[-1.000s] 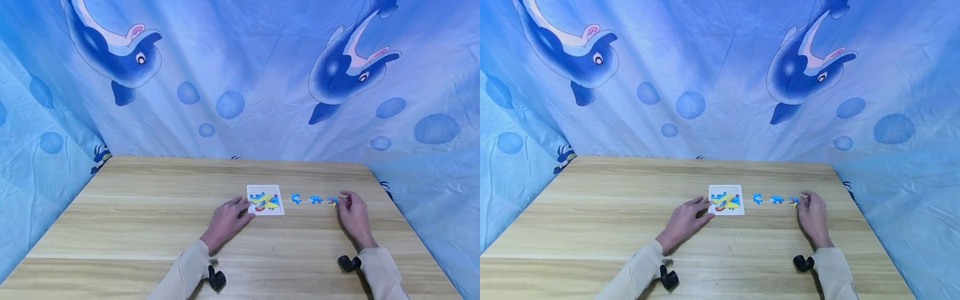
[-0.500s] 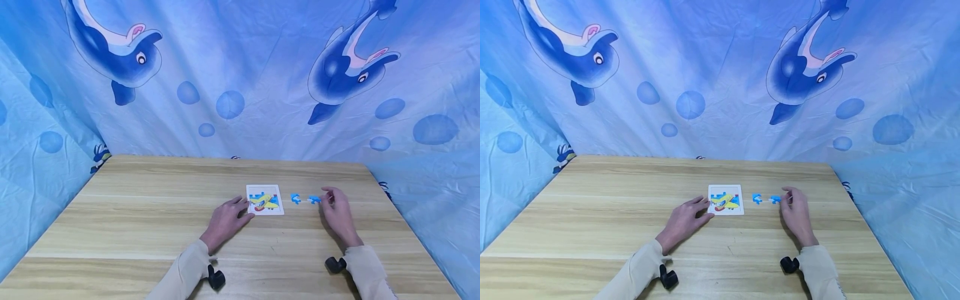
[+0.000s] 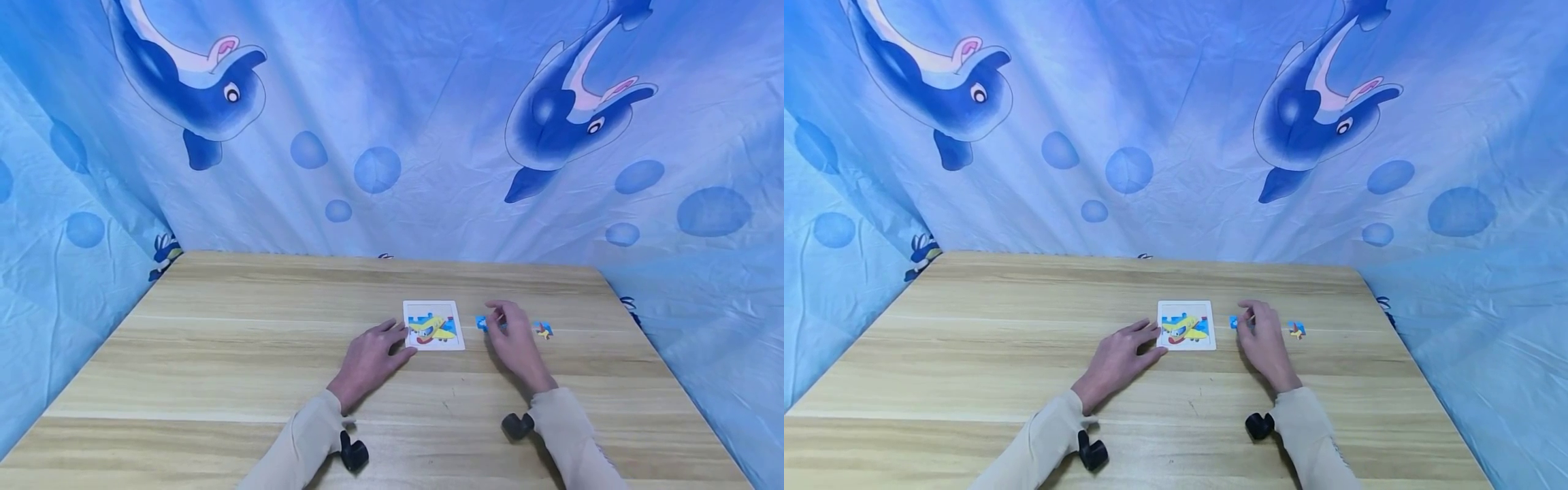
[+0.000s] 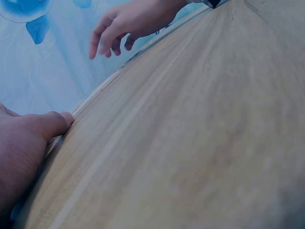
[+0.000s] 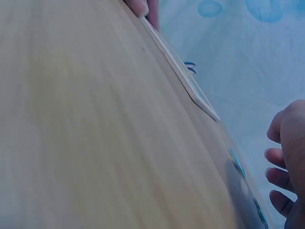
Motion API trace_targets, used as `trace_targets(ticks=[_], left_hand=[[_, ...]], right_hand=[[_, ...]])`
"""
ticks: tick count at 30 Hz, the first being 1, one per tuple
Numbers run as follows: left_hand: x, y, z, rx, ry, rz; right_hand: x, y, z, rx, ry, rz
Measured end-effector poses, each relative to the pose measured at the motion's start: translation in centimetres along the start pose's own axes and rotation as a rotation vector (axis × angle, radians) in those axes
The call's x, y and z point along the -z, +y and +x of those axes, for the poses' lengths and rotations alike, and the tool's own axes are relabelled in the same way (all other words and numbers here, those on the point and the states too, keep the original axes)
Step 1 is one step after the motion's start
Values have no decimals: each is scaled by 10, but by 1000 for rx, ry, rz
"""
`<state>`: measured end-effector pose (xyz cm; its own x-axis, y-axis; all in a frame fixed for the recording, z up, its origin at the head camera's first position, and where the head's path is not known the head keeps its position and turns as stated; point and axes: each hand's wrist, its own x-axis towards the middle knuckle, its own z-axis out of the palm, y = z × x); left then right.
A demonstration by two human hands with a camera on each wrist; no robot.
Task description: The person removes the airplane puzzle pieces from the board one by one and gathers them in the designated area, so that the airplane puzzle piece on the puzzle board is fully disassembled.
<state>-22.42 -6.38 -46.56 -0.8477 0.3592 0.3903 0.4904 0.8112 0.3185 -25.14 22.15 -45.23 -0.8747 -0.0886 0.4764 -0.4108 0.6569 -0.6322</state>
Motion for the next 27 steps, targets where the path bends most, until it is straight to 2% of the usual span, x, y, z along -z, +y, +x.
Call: trace_targets(ticks=[7, 14, 22, 27], left_hand=[[0, 0, 0, -8, 7, -4], [1, -1, 1, -15, 6, -11], [0, -2, 1, -21, 10, -4], [-1, -2, 2, -25, 14, 5]], right_hand=[[-18, -15, 3, -29, -63, 35], [-37, -32, 5, -43, -172, -4], [-58, -45, 9, -28, -242, -60], [-68, -51, 12, 35, -259, -118]])
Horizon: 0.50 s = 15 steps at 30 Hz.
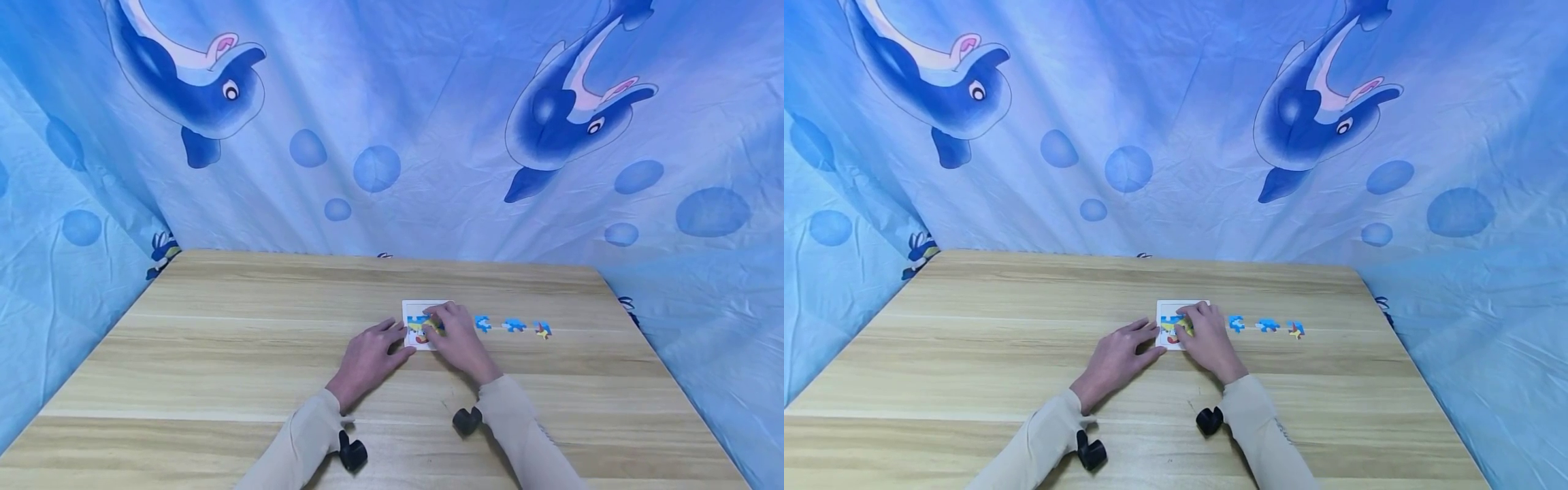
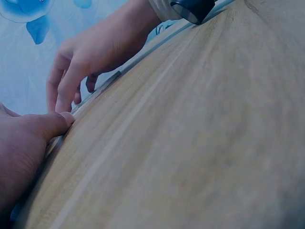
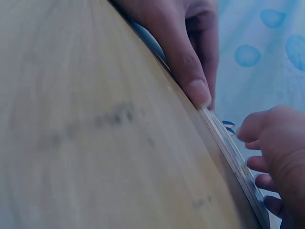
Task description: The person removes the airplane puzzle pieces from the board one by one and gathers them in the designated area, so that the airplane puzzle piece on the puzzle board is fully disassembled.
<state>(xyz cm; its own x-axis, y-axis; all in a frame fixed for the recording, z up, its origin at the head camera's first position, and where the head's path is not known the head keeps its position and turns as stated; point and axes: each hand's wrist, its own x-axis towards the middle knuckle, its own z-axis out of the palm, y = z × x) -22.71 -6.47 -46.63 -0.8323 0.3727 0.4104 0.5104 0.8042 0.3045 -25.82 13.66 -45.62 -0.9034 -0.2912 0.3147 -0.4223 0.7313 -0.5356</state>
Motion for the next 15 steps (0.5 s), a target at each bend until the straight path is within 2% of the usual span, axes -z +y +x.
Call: trace_targets(ticks=[5, 15], left_hand=[[-1, 0, 1, -2, 8, 4], [0, -1, 0, 10, 0, 4]], right_hand=[[-5, -5, 3, 31, 6, -52], [-10, -10, 4, -29, 12, -45]])
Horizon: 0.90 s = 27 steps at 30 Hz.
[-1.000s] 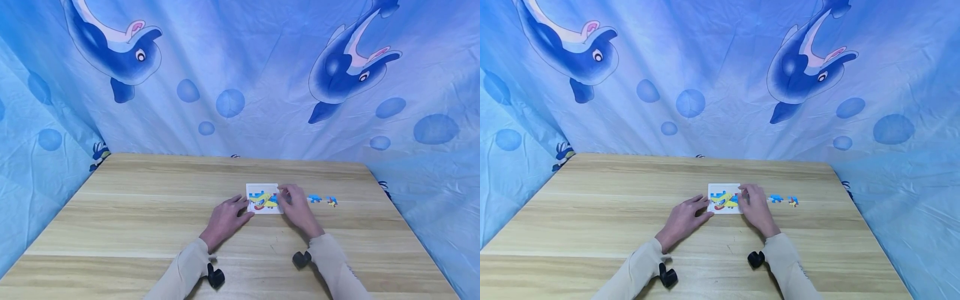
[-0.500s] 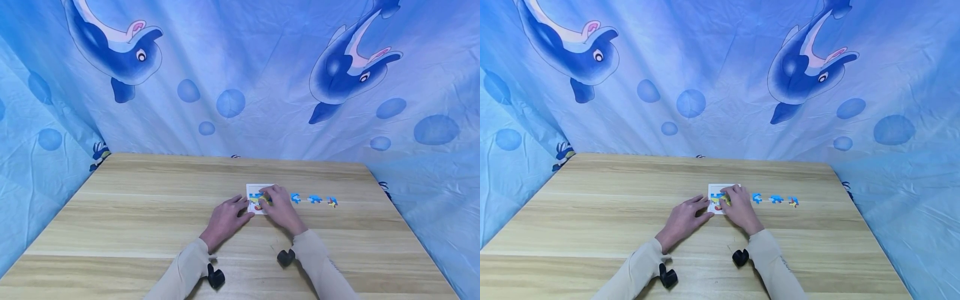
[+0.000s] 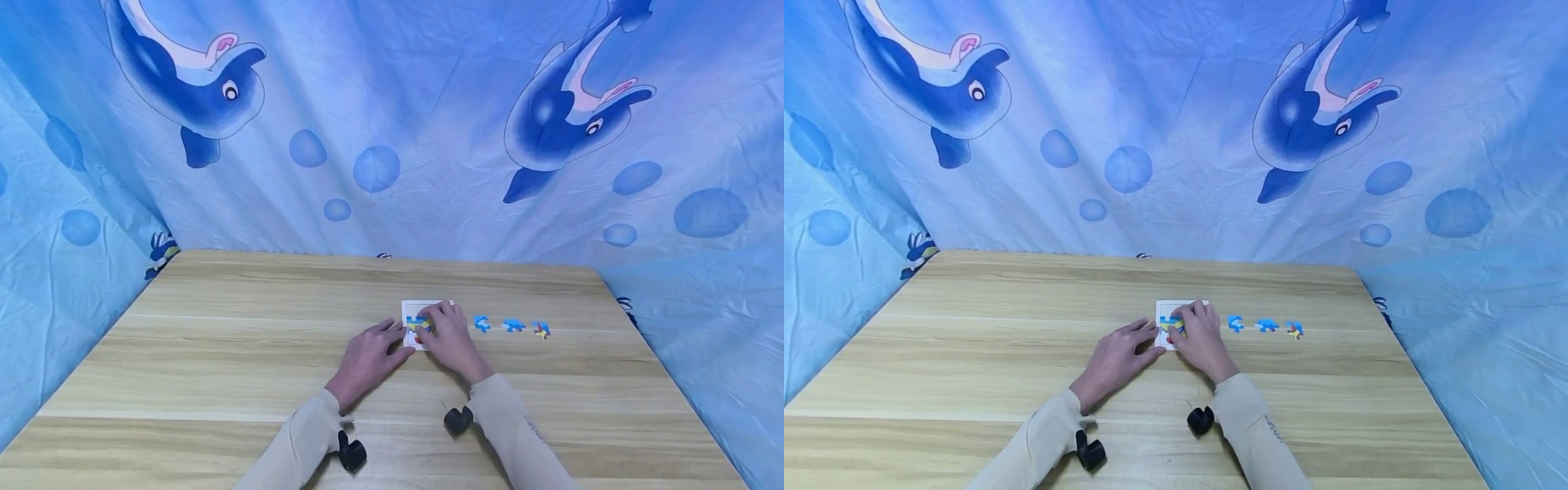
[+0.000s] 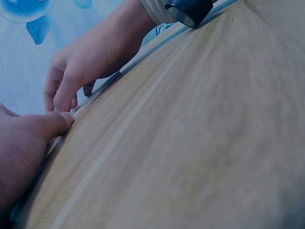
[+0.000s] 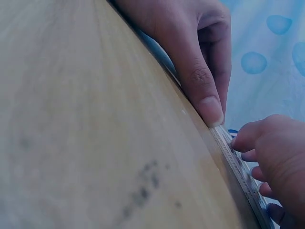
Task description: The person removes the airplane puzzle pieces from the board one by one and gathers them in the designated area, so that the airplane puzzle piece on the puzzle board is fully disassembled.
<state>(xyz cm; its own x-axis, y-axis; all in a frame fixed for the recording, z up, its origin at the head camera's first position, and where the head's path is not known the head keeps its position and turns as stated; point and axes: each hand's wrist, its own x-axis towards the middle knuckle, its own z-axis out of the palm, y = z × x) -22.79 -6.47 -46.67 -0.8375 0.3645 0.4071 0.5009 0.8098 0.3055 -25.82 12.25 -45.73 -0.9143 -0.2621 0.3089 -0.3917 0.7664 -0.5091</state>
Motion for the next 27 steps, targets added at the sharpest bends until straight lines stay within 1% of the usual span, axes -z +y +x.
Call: trace_targets(ticks=[9, 19, 27], left_hand=[[-1, -1, 0, -6, 2, 0], [0, 0, 0, -6, 3, -4], [1, 0, 0, -17, 19, -15]], right_hand=[[-3, 0, 2, -43, -27, -12], [-4, 1, 1, -42, -17, 4], [-4, 1, 1, -30, -4, -5]])
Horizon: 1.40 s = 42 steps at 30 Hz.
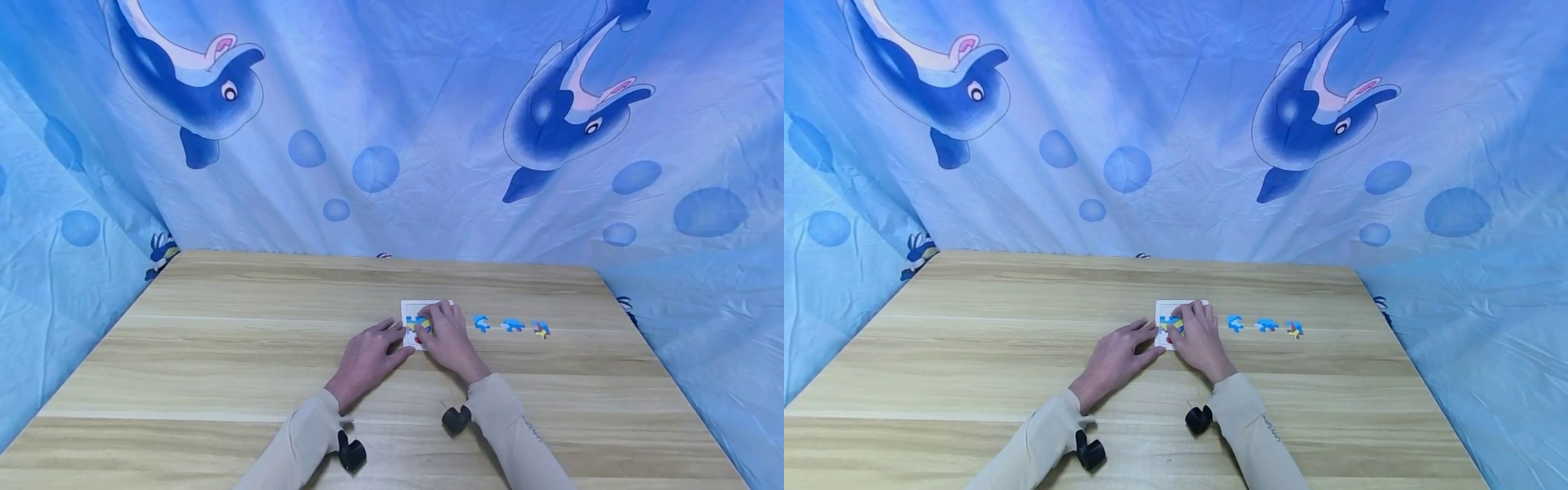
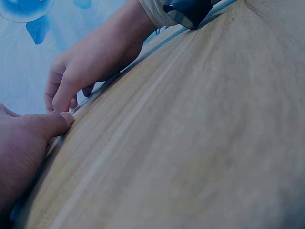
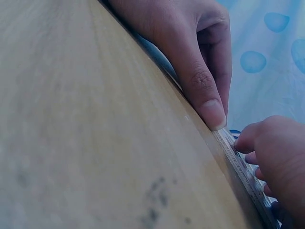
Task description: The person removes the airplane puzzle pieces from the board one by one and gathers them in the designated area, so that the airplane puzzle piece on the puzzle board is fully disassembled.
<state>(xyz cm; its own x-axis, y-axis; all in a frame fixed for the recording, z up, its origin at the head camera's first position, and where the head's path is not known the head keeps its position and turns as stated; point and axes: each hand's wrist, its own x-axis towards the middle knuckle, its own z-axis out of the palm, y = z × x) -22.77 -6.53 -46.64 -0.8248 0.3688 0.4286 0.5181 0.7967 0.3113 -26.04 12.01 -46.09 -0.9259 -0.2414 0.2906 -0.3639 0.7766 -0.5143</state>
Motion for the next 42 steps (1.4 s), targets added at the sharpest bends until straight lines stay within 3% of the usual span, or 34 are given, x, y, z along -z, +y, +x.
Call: trace_targets(ticks=[18, 28, 35, 42], left_hand=[[-1, 0, 0, 2, 2, -3], [0, 0, 0, -2, 10, -2], [0, 0, -1, 0, 12, -1], [0, 0, -1, 2, 2, 13]], right_hand=[[-2, 1, 0, 3, 9, 21], [-3, 2, 0, -11, 41, 87], [-2, 4, -2, 27, 90, 172], [-2, 6, -3, 72, 81, 100]])
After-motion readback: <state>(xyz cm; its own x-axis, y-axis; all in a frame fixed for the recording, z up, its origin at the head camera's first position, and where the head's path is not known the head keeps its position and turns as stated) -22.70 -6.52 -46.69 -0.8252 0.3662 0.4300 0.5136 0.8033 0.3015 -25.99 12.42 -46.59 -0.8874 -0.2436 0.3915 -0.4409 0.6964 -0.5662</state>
